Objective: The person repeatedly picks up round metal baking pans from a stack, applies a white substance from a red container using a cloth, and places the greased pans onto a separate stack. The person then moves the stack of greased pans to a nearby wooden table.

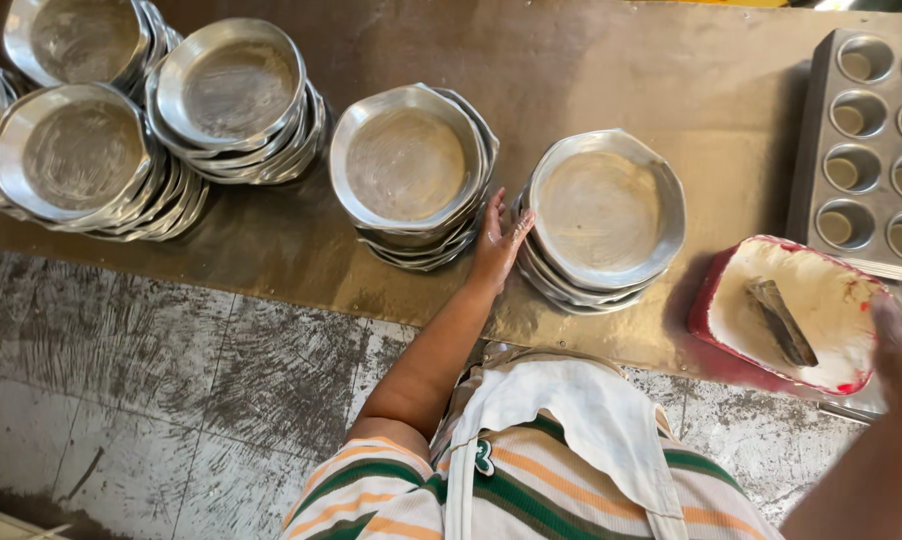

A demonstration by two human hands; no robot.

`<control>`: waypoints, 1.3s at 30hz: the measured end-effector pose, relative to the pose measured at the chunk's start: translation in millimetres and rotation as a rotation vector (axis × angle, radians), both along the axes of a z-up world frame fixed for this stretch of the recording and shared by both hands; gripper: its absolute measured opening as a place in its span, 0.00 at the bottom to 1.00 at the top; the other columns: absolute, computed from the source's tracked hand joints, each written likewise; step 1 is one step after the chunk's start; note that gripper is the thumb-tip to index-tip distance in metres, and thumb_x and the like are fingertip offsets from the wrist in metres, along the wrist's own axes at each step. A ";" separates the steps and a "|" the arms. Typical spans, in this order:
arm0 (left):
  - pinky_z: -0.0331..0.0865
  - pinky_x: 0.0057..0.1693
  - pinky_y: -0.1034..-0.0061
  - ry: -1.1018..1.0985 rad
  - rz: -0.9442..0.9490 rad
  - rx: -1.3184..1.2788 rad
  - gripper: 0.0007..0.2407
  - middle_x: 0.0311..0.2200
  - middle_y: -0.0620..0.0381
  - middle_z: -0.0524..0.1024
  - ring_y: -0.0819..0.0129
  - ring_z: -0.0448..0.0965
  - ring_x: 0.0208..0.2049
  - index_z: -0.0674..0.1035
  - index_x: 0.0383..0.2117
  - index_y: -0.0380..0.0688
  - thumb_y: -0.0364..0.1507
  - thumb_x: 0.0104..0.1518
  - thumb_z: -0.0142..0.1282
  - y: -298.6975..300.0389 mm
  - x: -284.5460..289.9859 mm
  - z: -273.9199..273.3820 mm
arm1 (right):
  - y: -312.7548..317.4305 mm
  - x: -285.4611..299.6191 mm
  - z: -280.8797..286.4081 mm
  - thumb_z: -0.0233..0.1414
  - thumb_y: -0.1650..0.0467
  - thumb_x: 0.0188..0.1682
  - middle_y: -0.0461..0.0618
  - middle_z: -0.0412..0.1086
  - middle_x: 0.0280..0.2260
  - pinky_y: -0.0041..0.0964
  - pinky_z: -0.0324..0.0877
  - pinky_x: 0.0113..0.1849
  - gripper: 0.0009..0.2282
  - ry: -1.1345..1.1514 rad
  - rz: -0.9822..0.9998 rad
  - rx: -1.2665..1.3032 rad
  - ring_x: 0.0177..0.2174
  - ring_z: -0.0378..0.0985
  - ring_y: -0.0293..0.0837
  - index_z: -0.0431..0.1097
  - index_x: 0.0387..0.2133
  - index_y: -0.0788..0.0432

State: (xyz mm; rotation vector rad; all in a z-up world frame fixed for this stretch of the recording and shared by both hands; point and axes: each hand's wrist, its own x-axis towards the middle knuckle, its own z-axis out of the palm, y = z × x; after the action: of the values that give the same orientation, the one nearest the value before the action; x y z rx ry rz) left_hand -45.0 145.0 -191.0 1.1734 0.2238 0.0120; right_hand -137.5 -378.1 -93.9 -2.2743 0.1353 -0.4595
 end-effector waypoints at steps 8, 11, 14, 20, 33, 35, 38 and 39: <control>0.59 0.59 0.38 0.486 -0.144 0.061 0.47 0.71 0.51 0.52 0.50 0.51 0.69 0.50 0.71 0.64 0.62 0.41 0.51 15.8 -35.5 30.1 | 178.2 142.7 -16.0 0.49 0.50 0.54 0.53 0.60 0.58 0.54 0.67 0.48 0.33 0.527 0.029 0.789 0.51 0.68 0.54 0.52 0.67 0.56; 0.57 0.60 0.31 0.487 -0.193 0.023 0.51 0.71 0.54 0.50 0.49 0.48 0.70 0.45 0.72 0.64 0.64 0.39 0.53 9.9 -34.8 38.3 | 196.5 160.2 -34.2 0.48 0.47 0.52 0.50 0.60 0.59 0.55 0.65 0.53 0.35 0.605 0.020 0.848 0.55 0.66 0.51 0.53 0.67 0.55; 0.49 0.59 0.27 0.465 -0.239 -0.051 0.53 0.73 0.58 0.48 0.51 0.44 0.71 0.39 0.72 0.66 0.64 0.37 0.55 3.1 -27.9 44.0 | 197.7 165.5 -62.8 0.52 0.47 0.54 0.49 0.63 0.61 0.49 0.66 0.57 0.36 0.581 0.213 0.950 0.59 0.67 0.47 0.53 0.67 0.58; 0.48 0.60 0.25 0.447 -0.233 -0.010 0.57 0.72 0.55 0.48 0.42 0.48 0.70 0.38 0.72 0.65 0.64 0.32 0.57 -8.5 -16.6 34.3 | 198.0 158.1 -67.2 0.58 0.54 0.52 0.50 0.67 0.57 0.49 0.70 0.53 0.36 0.682 0.331 1.031 0.54 0.71 0.48 0.54 0.68 0.58; 0.71 0.62 0.58 -0.036 -0.040 -0.326 0.49 0.65 0.26 0.57 0.42 0.71 0.59 0.32 0.73 0.53 0.33 0.54 0.64 -27.2 -26.6 56.4 | 204.5 181.3 -10.2 0.57 0.62 0.59 0.46 0.66 0.54 0.40 0.68 0.55 0.27 0.586 0.499 1.000 0.52 0.70 0.42 0.58 0.68 0.58; 0.71 0.60 0.59 -0.068 -0.019 -0.298 0.51 0.64 0.27 0.58 0.43 0.72 0.58 0.30 0.72 0.55 0.33 0.52 0.64 -22.8 -29.5 102.7 | 201.1 194.0 30.1 0.52 0.61 0.57 0.46 0.69 0.54 0.39 0.71 0.53 0.24 0.617 0.646 1.009 0.52 0.74 0.42 0.61 0.65 0.56; 0.65 0.64 0.55 -0.146 0.102 0.047 0.49 0.67 0.30 0.55 0.43 0.66 0.63 0.36 0.72 0.48 0.34 0.54 0.68 24.6 -14.1 162.4 | 240.0 219.2 71.4 0.54 0.62 0.65 0.45 0.65 0.53 0.38 0.68 0.53 0.20 0.512 0.797 1.014 0.53 0.72 0.42 0.59 0.64 0.59; 0.61 0.69 0.55 -0.162 0.165 0.283 0.47 0.70 0.30 0.54 0.44 0.62 0.68 0.39 0.73 0.43 0.34 0.59 0.69 45.3 -11.5 180.0 | 262.0 228.1 85.6 0.55 0.63 0.65 0.46 0.66 0.54 0.40 0.69 0.54 0.21 0.505 0.844 1.013 0.54 0.72 0.43 0.59 0.65 0.59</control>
State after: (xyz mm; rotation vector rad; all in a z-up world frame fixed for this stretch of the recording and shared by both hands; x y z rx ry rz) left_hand -56.5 190.3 -11.0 1.4247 0.1784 0.2906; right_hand 90.6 -116.1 -8.4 -1.2134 -0.2833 0.5390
